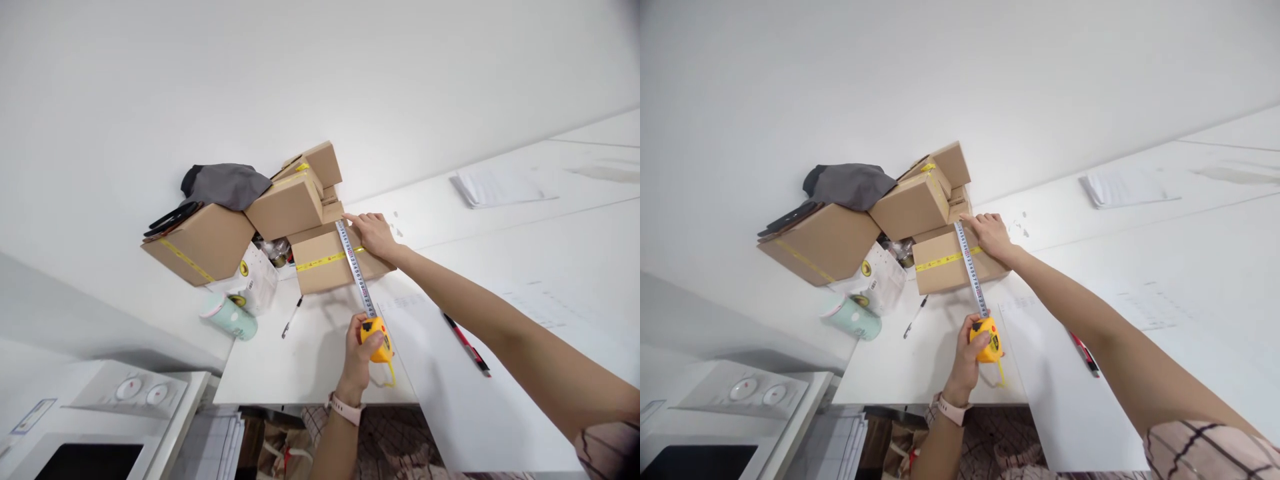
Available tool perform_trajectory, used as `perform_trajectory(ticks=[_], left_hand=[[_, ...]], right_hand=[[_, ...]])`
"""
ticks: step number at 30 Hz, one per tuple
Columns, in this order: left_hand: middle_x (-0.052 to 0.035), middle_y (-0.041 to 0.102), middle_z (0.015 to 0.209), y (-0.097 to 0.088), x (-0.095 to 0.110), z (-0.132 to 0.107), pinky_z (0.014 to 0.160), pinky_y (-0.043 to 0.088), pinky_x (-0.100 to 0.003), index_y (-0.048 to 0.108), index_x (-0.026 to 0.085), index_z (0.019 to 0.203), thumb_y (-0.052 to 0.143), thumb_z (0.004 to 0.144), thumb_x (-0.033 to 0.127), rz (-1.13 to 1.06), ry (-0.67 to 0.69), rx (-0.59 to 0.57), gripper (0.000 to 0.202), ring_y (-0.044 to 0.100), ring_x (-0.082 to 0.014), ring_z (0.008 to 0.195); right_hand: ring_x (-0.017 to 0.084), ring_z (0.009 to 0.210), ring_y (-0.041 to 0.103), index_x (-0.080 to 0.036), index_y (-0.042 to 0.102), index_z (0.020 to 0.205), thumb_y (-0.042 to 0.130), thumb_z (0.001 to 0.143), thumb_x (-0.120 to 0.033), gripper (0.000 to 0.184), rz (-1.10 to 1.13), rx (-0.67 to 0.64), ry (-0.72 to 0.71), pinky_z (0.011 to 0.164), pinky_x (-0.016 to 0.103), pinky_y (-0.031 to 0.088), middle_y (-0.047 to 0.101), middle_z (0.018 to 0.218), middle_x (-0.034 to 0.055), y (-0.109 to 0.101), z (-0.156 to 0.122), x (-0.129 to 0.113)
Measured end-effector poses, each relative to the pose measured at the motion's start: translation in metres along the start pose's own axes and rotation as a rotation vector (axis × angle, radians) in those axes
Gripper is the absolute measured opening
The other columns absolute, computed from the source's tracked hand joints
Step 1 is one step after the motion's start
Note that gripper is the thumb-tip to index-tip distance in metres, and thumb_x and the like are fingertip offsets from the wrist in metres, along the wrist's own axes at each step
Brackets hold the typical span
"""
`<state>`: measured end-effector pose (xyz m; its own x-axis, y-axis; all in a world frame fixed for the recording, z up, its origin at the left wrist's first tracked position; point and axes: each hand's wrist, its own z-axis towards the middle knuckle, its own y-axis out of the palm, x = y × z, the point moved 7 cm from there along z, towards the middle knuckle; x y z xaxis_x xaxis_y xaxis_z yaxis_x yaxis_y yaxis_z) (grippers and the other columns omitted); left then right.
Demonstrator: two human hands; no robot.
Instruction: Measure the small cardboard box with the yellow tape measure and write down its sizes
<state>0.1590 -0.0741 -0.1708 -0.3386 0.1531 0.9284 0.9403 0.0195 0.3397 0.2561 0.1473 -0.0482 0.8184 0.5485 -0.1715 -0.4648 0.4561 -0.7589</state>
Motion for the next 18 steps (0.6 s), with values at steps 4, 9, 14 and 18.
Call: perform_trajectory(ticks=[4,9,14,18], left_hand=[[-0.0006,0.060,0.091,0.000,-0.008,-0.001,0.062,0.056,-0.029,0.056,0.021,0.101,0.083,0.063,0.046,-0.011,-0.015,-0.009,0.053,0.059,-0.0138,0.069],[-0.0006,0.061,0.091,-0.002,-0.018,-0.004,0.065,0.054,-0.027,0.056,0.021,0.100,0.085,0.063,0.045,-0.010,-0.019,0.017,0.054,0.059,-0.0138,0.072],[-0.0001,0.060,0.090,-0.002,-0.024,-0.003,0.065,0.053,-0.026,0.056,0.021,0.100,0.085,0.062,0.046,0.002,-0.022,0.018,0.054,0.059,-0.0134,0.072],[-0.0004,0.060,0.089,-0.004,-0.025,-0.001,0.066,0.053,-0.027,0.056,0.021,0.101,0.085,0.064,0.044,0.024,-0.009,0.003,0.053,0.057,-0.0134,0.072]], right_hand=[[0.027,0.099,0.048,-0.030,0.043,0.151,0.026,0.095,-0.009,0.062,-0.053,-0.027,-0.078,0.090,0.039,0.029,0.063,0.112,0.0108,0.000,-0.002,-0.007],[0.028,0.099,0.045,-0.035,0.049,0.148,0.027,0.099,-0.017,0.057,-0.057,-0.062,-0.110,0.089,0.040,0.029,0.061,0.117,0.0108,0.003,0.001,-0.007],[0.028,0.099,0.044,-0.037,0.058,0.141,0.027,0.100,-0.020,0.054,-0.051,-0.066,-0.116,0.089,0.041,0.028,0.061,0.116,0.0108,0.005,0.002,-0.007],[0.027,0.099,0.044,-0.037,0.058,0.141,0.028,0.100,-0.018,0.054,-0.043,-0.063,-0.111,0.089,0.041,0.028,0.061,0.116,0.0104,0.006,0.001,-0.006]])
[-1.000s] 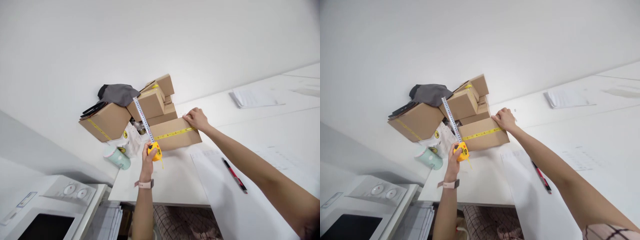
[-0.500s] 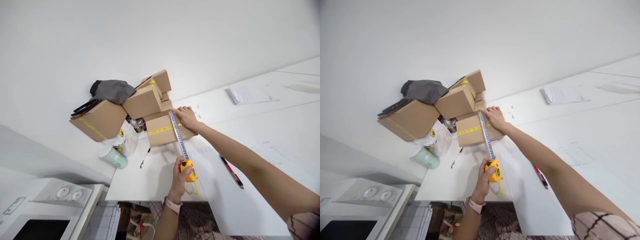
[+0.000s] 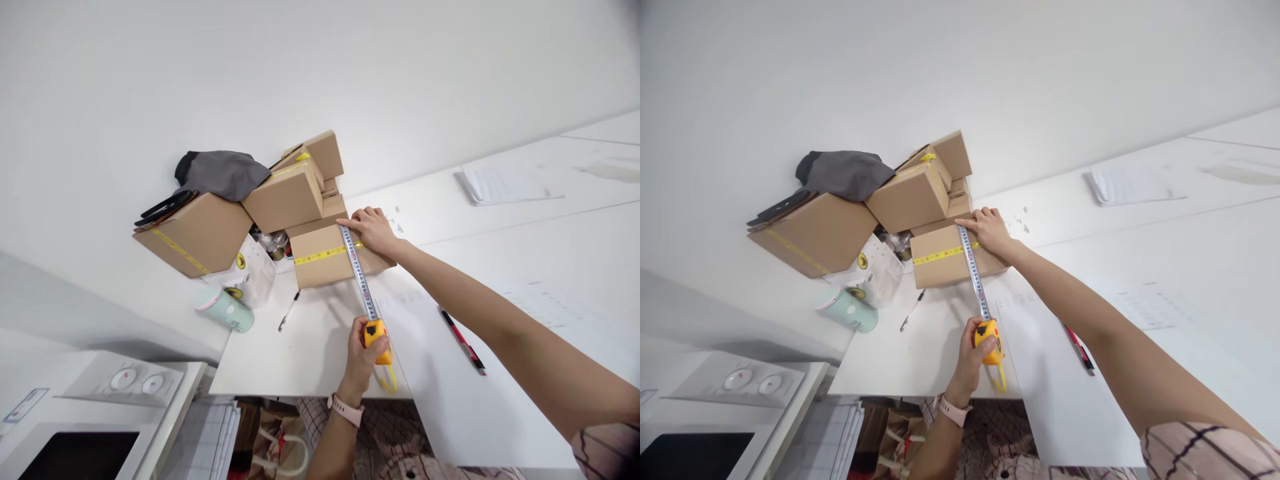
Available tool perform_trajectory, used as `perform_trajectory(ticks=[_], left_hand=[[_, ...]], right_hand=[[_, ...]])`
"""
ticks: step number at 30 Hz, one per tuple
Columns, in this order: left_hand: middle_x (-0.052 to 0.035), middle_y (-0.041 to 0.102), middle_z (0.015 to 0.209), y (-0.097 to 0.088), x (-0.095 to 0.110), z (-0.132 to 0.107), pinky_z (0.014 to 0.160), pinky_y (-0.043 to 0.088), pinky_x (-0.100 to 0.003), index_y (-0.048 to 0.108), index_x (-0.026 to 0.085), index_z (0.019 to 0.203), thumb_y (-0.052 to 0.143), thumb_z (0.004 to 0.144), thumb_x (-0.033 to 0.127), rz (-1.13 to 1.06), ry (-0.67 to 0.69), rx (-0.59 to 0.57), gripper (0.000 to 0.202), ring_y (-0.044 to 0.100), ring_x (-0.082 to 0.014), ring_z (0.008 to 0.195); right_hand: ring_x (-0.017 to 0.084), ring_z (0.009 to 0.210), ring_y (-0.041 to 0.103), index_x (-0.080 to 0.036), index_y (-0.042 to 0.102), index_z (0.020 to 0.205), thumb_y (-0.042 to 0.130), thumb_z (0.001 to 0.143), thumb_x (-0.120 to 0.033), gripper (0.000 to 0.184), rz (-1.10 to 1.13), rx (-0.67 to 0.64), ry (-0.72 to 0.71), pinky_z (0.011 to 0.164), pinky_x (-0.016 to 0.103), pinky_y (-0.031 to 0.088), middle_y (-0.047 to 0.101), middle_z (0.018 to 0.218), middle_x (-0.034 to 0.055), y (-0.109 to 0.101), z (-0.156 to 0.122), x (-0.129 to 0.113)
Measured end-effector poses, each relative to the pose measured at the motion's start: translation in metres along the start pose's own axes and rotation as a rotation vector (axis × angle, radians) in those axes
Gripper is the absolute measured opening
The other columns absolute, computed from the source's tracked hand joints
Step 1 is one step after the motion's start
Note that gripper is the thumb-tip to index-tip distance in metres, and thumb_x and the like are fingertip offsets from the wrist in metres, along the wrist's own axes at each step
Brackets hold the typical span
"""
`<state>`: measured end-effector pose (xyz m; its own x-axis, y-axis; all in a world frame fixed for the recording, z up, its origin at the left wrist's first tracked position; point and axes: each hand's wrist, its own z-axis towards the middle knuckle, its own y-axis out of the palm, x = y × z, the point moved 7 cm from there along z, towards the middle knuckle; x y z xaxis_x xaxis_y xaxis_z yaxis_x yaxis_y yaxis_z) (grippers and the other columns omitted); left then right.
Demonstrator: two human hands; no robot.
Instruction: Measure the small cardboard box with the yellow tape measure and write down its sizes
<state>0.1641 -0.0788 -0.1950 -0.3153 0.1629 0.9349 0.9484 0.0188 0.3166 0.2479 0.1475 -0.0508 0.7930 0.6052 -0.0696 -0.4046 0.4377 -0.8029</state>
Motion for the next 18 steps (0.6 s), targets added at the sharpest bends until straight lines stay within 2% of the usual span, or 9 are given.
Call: perform_trajectory(ticks=[9,12,15,18], left_hand=[[-0.0017,0.061,0.092,-0.004,-0.009,0.002,0.068,0.053,-0.027,0.057,0.021,0.106,0.083,0.068,0.042,0.035,0.044,-0.029,0.050,0.057,-0.0139,0.074],[-0.0054,0.063,0.105,-0.008,0.000,-0.010,0.071,0.054,-0.029,0.056,0.022,0.112,0.083,0.067,0.043,0.025,0.103,-0.031,0.056,0.058,-0.0158,0.080],[-0.0086,0.062,0.117,-0.017,0.014,-0.030,0.075,0.055,-0.031,0.052,0.022,0.118,0.082,0.068,0.043,0.073,0.204,-0.003,0.062,0.060,-0.0176,0.085],[-0.0089,0.062,0.116,-0.023,0.019,-0.048,0.077,0.054,-0.032,0.050,0.022,0.123,0.080,0.071,0.040,0.133,0.227,-0.015,0.063,0.061,-0.0179,0.085]], right_hand=[[0.028,0.101,0.044,-0.034,0.054,0.144,0.027,0.101,-0.021,0.053,0.013,0.013,0.006,0.090,0.041,0.027,0.061,0.115,0.0107,0.001,-0.004,0.001],[0.031,0.105,0.044,-0.027,0.051,0.146,0.027,0.103,-0.037,0.050,-0.014,0.066,0.122,0.093,0.044,0.026,0.063,0.112,0.0130,-0.003,-0.009,0.002],[0.033,0.108,0.043,-0.022,0.061,0.132,0.032,0.101,-0.054,0.054,-0.030,0.150,0.186,0.094,0.047,0.025,0.064,0.112,0.0145,-0.008,-0.023,-0.006],[0.031,0.107,0.046,-0.019,0.065,0.122,0.040,0.099,-0.053,0.048,-0.015,0.251,0.159,0.095,0.047,0.026,0.064,0.113,0.0142,-0.015,-0.049,-0.025]])
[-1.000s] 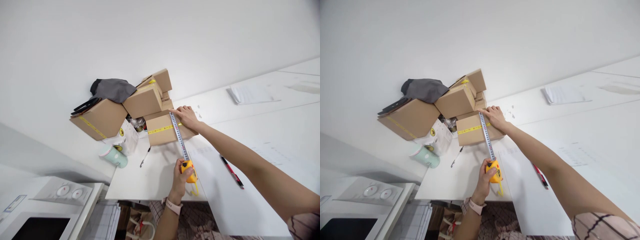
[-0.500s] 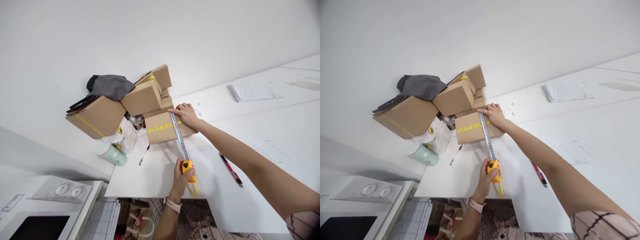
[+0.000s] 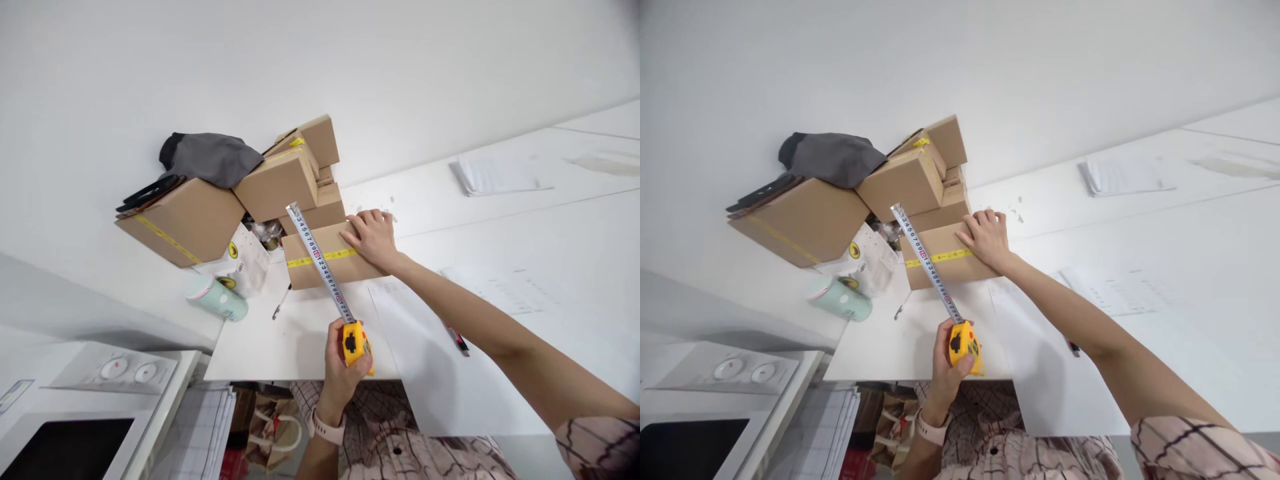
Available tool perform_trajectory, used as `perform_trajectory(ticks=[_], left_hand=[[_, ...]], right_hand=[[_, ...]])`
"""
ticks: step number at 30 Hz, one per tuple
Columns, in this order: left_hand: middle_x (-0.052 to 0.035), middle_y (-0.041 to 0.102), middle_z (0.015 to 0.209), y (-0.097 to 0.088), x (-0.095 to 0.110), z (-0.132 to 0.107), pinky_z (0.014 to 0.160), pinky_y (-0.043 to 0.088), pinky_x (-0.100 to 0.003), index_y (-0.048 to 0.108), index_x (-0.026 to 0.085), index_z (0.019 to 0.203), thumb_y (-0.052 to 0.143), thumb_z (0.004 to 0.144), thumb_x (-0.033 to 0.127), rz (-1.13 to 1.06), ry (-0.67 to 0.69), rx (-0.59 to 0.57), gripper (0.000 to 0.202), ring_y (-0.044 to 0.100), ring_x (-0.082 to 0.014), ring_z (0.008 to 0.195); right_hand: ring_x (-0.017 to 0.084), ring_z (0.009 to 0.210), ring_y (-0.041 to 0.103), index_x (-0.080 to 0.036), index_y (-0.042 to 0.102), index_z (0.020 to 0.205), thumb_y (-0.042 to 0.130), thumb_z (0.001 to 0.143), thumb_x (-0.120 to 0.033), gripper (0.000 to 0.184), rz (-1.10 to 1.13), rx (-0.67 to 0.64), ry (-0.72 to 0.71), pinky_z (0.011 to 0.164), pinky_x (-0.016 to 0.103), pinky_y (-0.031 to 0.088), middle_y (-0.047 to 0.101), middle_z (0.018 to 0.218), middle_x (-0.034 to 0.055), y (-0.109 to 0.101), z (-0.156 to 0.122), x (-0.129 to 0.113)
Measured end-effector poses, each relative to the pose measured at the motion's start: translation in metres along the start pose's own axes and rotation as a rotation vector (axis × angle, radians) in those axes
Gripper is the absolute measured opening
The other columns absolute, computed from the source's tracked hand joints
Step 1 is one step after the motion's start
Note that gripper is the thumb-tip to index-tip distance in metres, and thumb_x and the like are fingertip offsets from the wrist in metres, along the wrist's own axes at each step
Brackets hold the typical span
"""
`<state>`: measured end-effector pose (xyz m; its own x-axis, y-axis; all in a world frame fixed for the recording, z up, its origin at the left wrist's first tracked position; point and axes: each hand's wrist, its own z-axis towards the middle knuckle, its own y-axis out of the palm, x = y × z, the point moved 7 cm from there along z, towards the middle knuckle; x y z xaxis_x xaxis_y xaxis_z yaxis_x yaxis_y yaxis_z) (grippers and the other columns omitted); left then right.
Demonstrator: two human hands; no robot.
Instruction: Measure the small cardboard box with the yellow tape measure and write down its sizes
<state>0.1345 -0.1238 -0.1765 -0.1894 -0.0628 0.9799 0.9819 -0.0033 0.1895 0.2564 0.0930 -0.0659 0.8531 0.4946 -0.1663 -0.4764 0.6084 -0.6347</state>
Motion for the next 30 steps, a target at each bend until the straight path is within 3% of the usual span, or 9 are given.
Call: perform_trajectory(ticks=[7,9,13,17,19,21,24,27,30], left_hand=[[-0.0060,0.065,0.106,-0.009,-0.016,-0.032,0.077,0.053,-0.031,0.052,0.022,0.124,0.079,0.070,0.032,0.325,-0.142,-0.049,0.062,0.061,-0.0179,0.085],[-0.0056,0.064,0.107,-0.010,-0.019,-0.039,0.080,0.053,-0.033,0.051,0.022,0.126,0.076,0.069,0.027,0.470,-0.161,-0.090,0.062,0.061,-0.0194,0.089],[-0.0070,0.062,0.113,-0.003,-0.018,-0.049,0.091,0.050,-0.040,0.052,0.021,0.126,0.075,0.063,0.018,0.799,-0.105,-0.226,0.066,0.059,-0.0246,0.101],[-0.0072,0.062,0.114,0.013,-0.016,-0.053,0.095,0.048,-0.044,0.052,0.021,0.125,0.075,0.064,0.017,0.933,-0.071,-0.396,0.065,0.057,-0.0269,0.106],[-0.0074,0.060,0.119,0.018,-0.015,-0.052,0.099,0.047,-0.045,0.050,0.022,0.130,0.075,0.066,0.016,0.920,-0.058,-0.403,0.069,0.056,-0.0268,0.111],[-0.0081,0.057,0.127,0.020,-0.014,-0.047,0.103,0.045,-0.045,0.041,0.025,0.140,0.076,0.066,0.015,0.873,-0.052,-0.341,0.083,0.055,-0.0267,0.117],[-0.0092,0.054,0.131,0.027,-0.007,-0.040,0.100,0.049,-0.043,0.028,0.027,0.149,0.080,0.064,0.016,0.777,0.005,-0.242,0.100,0.056,-0.0268,0.120],[-0.0092,0.056,0.128,0.041,0.015,-0.035,0.094,0.054,-0.041,0.026,0.028,0.149,0.082,0.066,0.018,0.724,0.194,-0.221,0.100,0.060,-0.0265,0.116],[-0.0112,0.057,0.129,0.047,0.049,-0.027,0.096,0.053,-0.041,0.030,0.027,0.147,0.081,0.071,0.023,0.778,0.421,-0.166,0.091,0.060,-0.0272,0.117]], right_hand=[[0.024,0.103,0.057,-0.023,0.068,0.113,0.043,0.102,-0.031,0.028,0.282,0.048,-0.034,0.102,0.046,0.030,0.071,0.109,0.0081,-0.046,-0.084,-0.024],[0.023,0.100,0.060,-0.024,0.067,0.114,0.038,0.103,-0.034,0.032,0.479,0.070,0.149,0.096,0.045,0.038,0.072,0.104,0.0074,-0.067,-0.102,-0.005],[0.017,0.069,0.060,-0.026,0.056,0.134,0.033,0.103,-0.048,0.045,0.953,0.126,0.596,0.063,0.034,0.049,0.071,0.100,0.0061,-0.106,-0.138,0.044],[0.013,0.055,0.053,-0.023,0.064,0.122,0.053,0.097,-0.045,0.035,1.077,0.180,0.677,0.052,0.029,0.046,0.068,0.083,0.0038,-0.149,-0.167,0.070],[0.012,0.053,0.053,-0.022,0.067,0.115,0.057,0.096,-0.040,0.028,1.036,0.225,0.696,0.051,0.028,0.047,0.066,0.077,0.0029,-0.163,-0.182,0.075],[0.012,0.052,0.055,-0.023,0.065,0.118,0.057,0.097,-0.037,0.026,1.016,0.193,0.697,0.050,0.028,0.049,0.068,0.078,0.0028,-0.165,-0.196,0.068],[0.013,0.056,0.062,-0.025,0.057,0.128,0.053,0.099,-0.031,0.029,1.014,0.014,0.590,0.053,0.028,0.054,0.071,0.084,0.0029,-0.151,-0.209,0.031],[0.013,0.063,0.066,-0.025,0.054,0.132,0.051,0.099,-0.025,0.032,0.895,-0.109,0.353,0.060,0.027,0.055,0.071,0.084,0.0017,-0.140,-0.215,-0.012],[0.013,0.063,0.064,-0.023,0.058,0.122,0.049,0.100,-0.023,0.024,0.688,-0.068,0.269,0.057,0.024,0.050,0.068,0.077,0.0005,-0.136,-0.218,-0.017]])
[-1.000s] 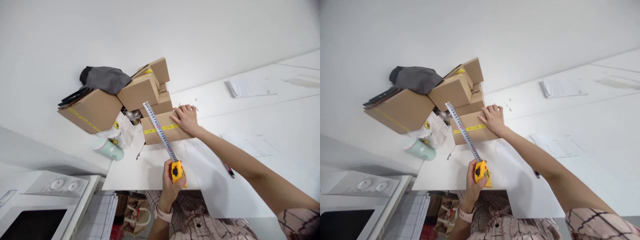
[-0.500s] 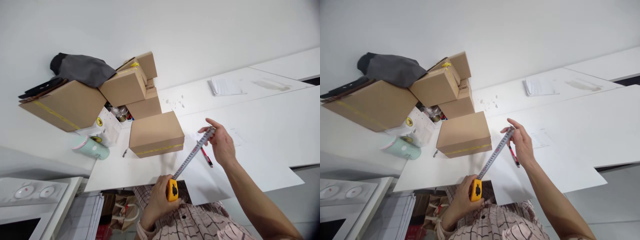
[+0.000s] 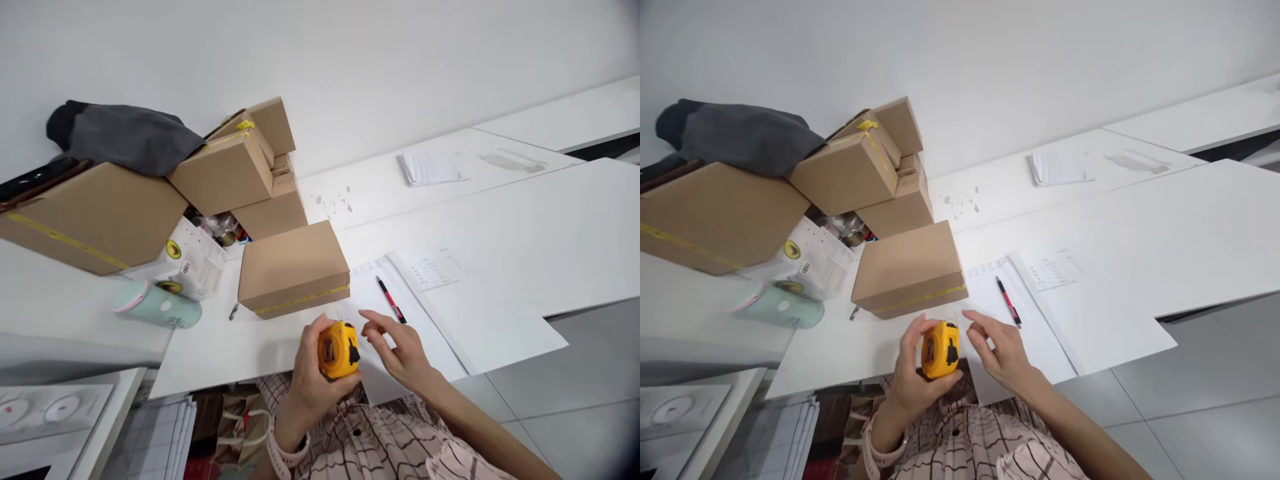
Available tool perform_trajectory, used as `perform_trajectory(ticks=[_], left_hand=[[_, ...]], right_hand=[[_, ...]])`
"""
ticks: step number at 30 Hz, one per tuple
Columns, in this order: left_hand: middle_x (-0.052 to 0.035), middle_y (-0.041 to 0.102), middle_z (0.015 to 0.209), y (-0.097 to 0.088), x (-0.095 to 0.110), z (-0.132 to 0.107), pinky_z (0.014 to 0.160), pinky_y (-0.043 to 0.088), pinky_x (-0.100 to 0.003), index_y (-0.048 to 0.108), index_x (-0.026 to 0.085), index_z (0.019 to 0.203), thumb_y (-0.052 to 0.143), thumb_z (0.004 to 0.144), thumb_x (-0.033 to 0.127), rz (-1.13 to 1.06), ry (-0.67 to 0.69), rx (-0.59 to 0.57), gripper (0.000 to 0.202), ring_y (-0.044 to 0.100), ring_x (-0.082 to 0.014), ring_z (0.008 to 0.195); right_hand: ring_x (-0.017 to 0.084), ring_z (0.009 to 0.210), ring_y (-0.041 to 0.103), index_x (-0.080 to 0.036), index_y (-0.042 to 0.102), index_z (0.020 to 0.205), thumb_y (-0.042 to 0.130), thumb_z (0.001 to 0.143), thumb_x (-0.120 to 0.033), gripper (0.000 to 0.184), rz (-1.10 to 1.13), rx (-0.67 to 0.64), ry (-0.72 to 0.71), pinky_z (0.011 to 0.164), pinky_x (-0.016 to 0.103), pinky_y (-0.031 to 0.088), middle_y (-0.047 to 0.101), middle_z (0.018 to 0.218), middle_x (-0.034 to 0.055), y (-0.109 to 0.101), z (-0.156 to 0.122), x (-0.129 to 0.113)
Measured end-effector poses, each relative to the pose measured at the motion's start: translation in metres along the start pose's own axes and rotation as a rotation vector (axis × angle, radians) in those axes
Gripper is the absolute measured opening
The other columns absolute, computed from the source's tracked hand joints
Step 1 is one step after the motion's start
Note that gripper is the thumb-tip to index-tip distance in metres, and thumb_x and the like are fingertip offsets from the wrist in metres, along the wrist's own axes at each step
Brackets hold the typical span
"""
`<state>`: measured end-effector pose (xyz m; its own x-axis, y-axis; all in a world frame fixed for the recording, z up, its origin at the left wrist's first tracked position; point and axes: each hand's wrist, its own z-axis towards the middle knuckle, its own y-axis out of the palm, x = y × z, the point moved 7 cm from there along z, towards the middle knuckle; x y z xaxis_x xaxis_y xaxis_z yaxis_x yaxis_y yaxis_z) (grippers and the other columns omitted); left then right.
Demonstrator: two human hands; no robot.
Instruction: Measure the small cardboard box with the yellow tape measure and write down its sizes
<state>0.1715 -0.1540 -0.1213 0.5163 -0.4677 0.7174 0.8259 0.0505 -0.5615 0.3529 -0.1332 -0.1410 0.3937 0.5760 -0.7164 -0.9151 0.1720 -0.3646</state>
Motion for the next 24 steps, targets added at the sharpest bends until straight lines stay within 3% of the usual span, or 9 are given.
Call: perform_trajectory(ticks=[3,6,9,13,16,18,20,22,24], left_hand=[[-0.0130,0.059,0.127,-0.035,0.013,0.028,0.096,0.053,-0.043,0.037,0.024,0.144,0.080,0.078,0.033,0.199,0.148,0.182,0.079,0.061,-0.0278,0.116],[-0.0130,0.061,0.124,-0.064,0.010,0.065,0.099,0.050,-0.045,0.044,0.023,0.137,0.078,0.081,0.035,0.426,0.242,0.313,0.067,0.060,-0.0281,0.115],[-0.0133,0.060,0.125,-0.076,-0.014,0.105,0.102,0.045,-0.048,0.051,0.021,0.131,0.074,0.084,0.032,0.573,0.202,0.330,0.053,0.057,-0.0293,0.116],[-0.0135,0.060,0.123,-0.072,-0.058,0.139,0.102,0.043,-0.049,0.054,0.019,0.127,0.066,0.086,0.032,0.663,0.079,0.256,0.044,0.054,-0.0314,0.116],[-0.0142,0.062,0.122,-0.071,-0.077,0.149,0.102,0.042,-0.049,0.055,0.017,0.128,0.059,0.090,0.035,0.674,0.047,0.230,0.042,0.055,-0.0317,0.116],[-0.0166,0.061,0.126,-0.074,-0.075,0.148,0.105,0.039,-0.051,0.053,0.016,0.131,0.059,0.090,0.038,0.683,0.073,0.288,0.047,0.053,-0.0331,0.120],[-0.0183,0.059,0.131,-0.073,-0.063,0.138,0.108,0.035,-0.054,0.054,0.015,0.130,0.061,0.089,0.038,0.675,0.140,0.409,0.048,0.051,-0.0343,0.125],[-0.0165,0.063,0.126,-0.055,-0.044,0.120,0.107,0.037,-0.053,0.059,0.017,0.123,0.060,0.090,0.032,0.589,0.251,0.479,0.037,0.055,-0.0320,0.122],[-0.0109,0.071,0.109,-0.011,-0.024,0.105,0.100,0.045,-0.046,0.064,0.021,0.113,0.055,0.092,0.023,0.442,0.365,0.351,0.023,0.064,-0.0258,0.107]], right_hand=[[0.013,0.059,0.059,-0.022,0.059,0.094,0.049,0.099,-0.031,0.015,-0.325,0.091,0.174,0.050,0.025,0.038,0.065,0.071,0.0009,-0.016,0.006,0.040],[0.019,0.072,0.062,-0.022,0.055,0.088,0.051,0.097,-0.039,0.020,-0.641,-0.024,0.409,0.050,0.026,0.031,0.065,0.076,0.0035,-0.024,0.011,0.094],[0.024,0.091,0.063,-0.021,0.052,0.095,0.055,0.095,-0.038,0.016,-0.776,-0.251,0.519,0.054,0.027,0.032,0.067,0.091,0.0074,-0.017,0.013,0.132],[0.020,0.079,0.063,-0.019,0.055,0.106,0.047,0.095,-0.017,0.013,-0.797,-0.466,0.487,0.057,0.028,0.035,0.067,0.094,0.0089,-0.004,0.016,0.146],[0.018,0.061,0.059,-0.019,0.060,0.119,0.044,0.092,-0.011,0.032,-0.614,-0.500,0.442,0.056,0.029,0.038,0.064,0.077,0.0041,-0.007,0.022,0.148],[0.017,0.060,0.060,-0.021,0.063,0.123,0.044,0.094,-0.018,0.035,-0.308,-0.471,0.445,0.059,0.031,0.045,0.064,0.070,0.0010,-0.019,0.029,0.147],[0.019,0.073,0.067,-0.022,0.064,0.123,0.046,0.096,-0.031,0.034,0.074,-0.405,0.473,0.069,0.036,0.053,0.070,0.079,0.0027,-0.036,0.038,0.147],[0.022,0.094,0.069,-0.021,0.064,0.124,0.056,0.092,-0.041,0.038,0.359,-0.301,0.500,0.081,0.041,0.056,0.074,0.098,0.0067,-0.057,0.051,0.148],[0.023,0.099,0.068,-0.021,0.063,0.119,0.070,0.084,-0.044,0.043,0.464,-0.164,0.513,0.085,0.043,0.055,0.075,0.098,0.0074,-0.075,0.065,0.152]])
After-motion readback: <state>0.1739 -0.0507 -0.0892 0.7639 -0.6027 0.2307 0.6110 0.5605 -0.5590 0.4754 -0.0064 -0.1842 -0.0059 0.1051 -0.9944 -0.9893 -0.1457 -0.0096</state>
